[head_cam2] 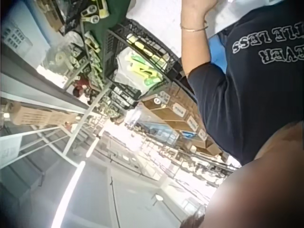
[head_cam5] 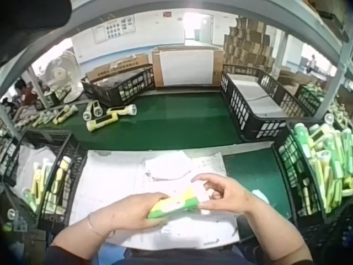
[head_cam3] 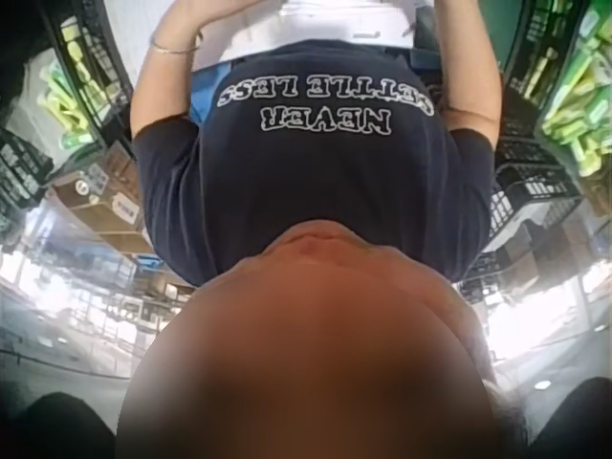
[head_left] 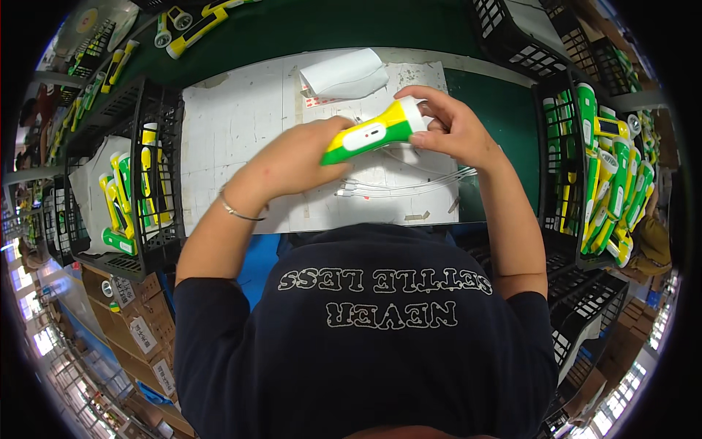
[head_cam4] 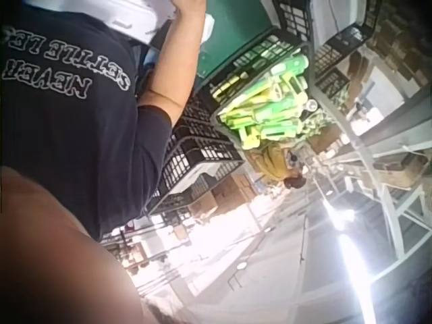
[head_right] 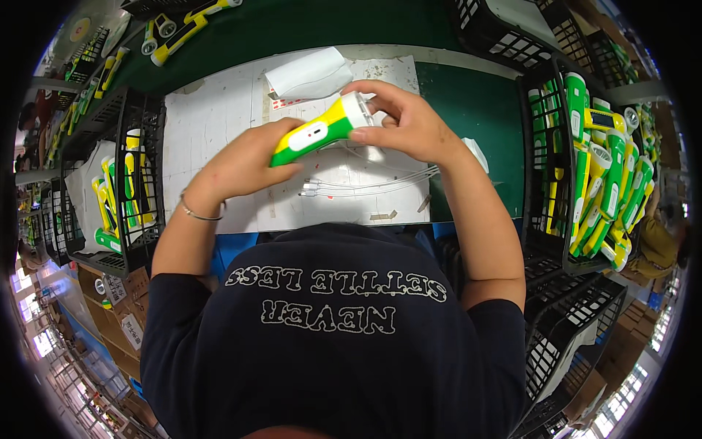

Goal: Assembling components of a flashlight and performing testing on an assembly line.

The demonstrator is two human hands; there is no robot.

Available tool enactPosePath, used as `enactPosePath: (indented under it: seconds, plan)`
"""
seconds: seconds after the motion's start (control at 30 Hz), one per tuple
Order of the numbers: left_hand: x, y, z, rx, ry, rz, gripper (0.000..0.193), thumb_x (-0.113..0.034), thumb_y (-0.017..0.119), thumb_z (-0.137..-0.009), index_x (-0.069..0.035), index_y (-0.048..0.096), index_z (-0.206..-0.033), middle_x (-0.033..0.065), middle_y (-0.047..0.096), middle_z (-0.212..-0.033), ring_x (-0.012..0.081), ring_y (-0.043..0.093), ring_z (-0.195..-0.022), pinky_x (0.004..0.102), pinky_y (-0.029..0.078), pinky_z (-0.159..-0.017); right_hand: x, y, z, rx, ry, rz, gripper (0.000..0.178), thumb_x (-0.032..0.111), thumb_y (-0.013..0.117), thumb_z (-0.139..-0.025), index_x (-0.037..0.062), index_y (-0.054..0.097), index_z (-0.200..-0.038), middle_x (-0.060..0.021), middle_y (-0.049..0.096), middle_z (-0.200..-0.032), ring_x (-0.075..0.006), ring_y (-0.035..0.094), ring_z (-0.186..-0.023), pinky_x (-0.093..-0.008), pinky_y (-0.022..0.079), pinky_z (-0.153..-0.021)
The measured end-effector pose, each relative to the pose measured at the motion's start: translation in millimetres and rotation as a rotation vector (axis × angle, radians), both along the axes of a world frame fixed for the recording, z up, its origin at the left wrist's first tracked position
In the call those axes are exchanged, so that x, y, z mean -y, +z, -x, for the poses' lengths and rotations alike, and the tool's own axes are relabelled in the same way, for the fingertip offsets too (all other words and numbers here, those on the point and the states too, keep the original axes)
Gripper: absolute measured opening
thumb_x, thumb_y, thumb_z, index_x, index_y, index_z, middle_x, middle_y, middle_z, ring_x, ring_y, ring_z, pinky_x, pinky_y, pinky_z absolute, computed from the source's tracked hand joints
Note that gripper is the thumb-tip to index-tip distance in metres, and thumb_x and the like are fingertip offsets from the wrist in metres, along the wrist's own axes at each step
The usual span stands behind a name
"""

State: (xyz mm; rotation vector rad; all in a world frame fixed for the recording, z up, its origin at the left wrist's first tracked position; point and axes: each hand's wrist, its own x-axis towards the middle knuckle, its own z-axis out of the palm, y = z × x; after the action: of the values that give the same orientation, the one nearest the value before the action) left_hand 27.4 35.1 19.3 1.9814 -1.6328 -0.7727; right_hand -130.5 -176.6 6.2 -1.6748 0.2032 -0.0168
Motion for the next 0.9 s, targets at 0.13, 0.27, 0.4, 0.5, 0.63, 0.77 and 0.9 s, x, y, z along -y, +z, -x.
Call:
enactPosePath:
  seconds: [0.13, 0.27, 0.4, 0.5, 0.63, 0.77, 0.9]
  plan:
    - [-27, 14, -18, 0.062, 0.053, -0.069, 0.038, -0.016, 0.064, -0.073, -0.001, 0.053, -0.107, 0.0182, 0.061, -0.092, 0.0327, 0.059, -0.084, 0.0375, 0.047, -0.076, 3, -2, 8, 0.088, -0.012, -0.067, 0.059, 0.014, 0.074, -0.070, 0.0094, 0.050, -0.123, -0.0024, 0.055, -0.102, 0.0015, 0.030, -0.053, -0.0145, 0.030, -0.052]
    - [-26, 13, -16, -0.114, 0.021, -0.131, 0.043, -0.020, 0.067, -0.073, 0.000, 0.052, -0.108, 0.0163, 0.061, -0.091, 0.0276, 0.060, -0.085, 0.0344, 0.047, -0.077, -7, -5, -4, 0.070, 0.046, -0.134, 0.060, 0.010, 0.073, -0.070, 0.0094, 0.048, -0.125, -0.0060, 0.055, -0.109, 0.0024, 0.030, -0.052, -0.0130, 0.031, -0.052]
    - [-13, -17, -11, -0.544, 0.156, -0.021, 0.056, -0.026, 0.067, -0.075, 0.000, 0.045, -0.119, 0.0113, 0.056, -0.102, 0.0170, 0.054, -0.093, 0.0295, 0.044, -0.081, -29, -34, -26, 0.096, -0.097, -0.187, 0.061, 0.007, 0.074, -0.070, 0.0084, 0.046, -0.124, -0.0017, 0.059, -0.095, -0.0010, 0.041, -0.063, -0.0169, 0.038, -0.058]
    - [-13, -44, -6, -0.724, 0.323, 0.015, 0.063, -0.026, 0.068, -0.074, 0.000, 0.041, -0.124, 0.0128, 0.055, -0.106, 0.0195, 0.054, -0.094, 0.0299, 0.044, -0.083, -47, -66, -34, -0.085, -0.239, 0.868, 0.037, 0.026, 0.067, -0.076, 0.0091, 0.057, -0.107, -0.0084, 0.060, -0.099, -0.0198, 0.061, -0.081, -0.0305, 0.049, -0.067]
    - [-8, -46, 1, -1.040, 0.407, 0.011, 0.059, -0.017, 0.065, -0.077, -0.001, 0.038, -0.127, 0.0096, 0.055, -0.097, 0.0140, 0.056, -0.081, 0.0276, 0.048, -0.071, -63, -83, -39, 0.018, -0.238, 0.999, 0.021, 0.027, 0.063, -0.079, 0.0093, 0.061, -0.091, -0.0085, 0.059, -0.083, -0.0244, 0.061, -0.065, -0.0346, 0.049, -0.060]
    - [-6, -51, -2, -1.202, 0.427, 0.024, 0.056, -0.014, 0.063, -0.079, -0.002, 0.037, -0.127, 0.0064, 0.055, -0.088, 0.0113, 0.056, -0.072, 0.0257, 0.048, -0.063, -42, -76, -31, 0.007, -0.288, 0.323, 0.016, 0.016, 0.059, -0.086, 0.0018, 0.059, -0.092, -0.0034, 0.060, -0.076, -0.0090, 0.054, -0.062, -0.0240, 0.044, -0.059]
    - [0, -56, 2, -1.213, 0.429, 0.019, 0.054, -0.012, 0.063, -0.078, -0.003, 0.038, -0.126, 0.0063, 0.054, -0.090, 0.0124, 0.055, -0.071, 0.0259, 0.048, -0.063, -38, -38, -18, 0.042, -0.262, -0.121, 0.016, 0.015, 0.059, -0.087, -0.0003, 0.058, -0.092, 0.0032, 0.056, -0.076, -0.0019, 0.048, -0.064, -0.0176, 0.040, -0.059]
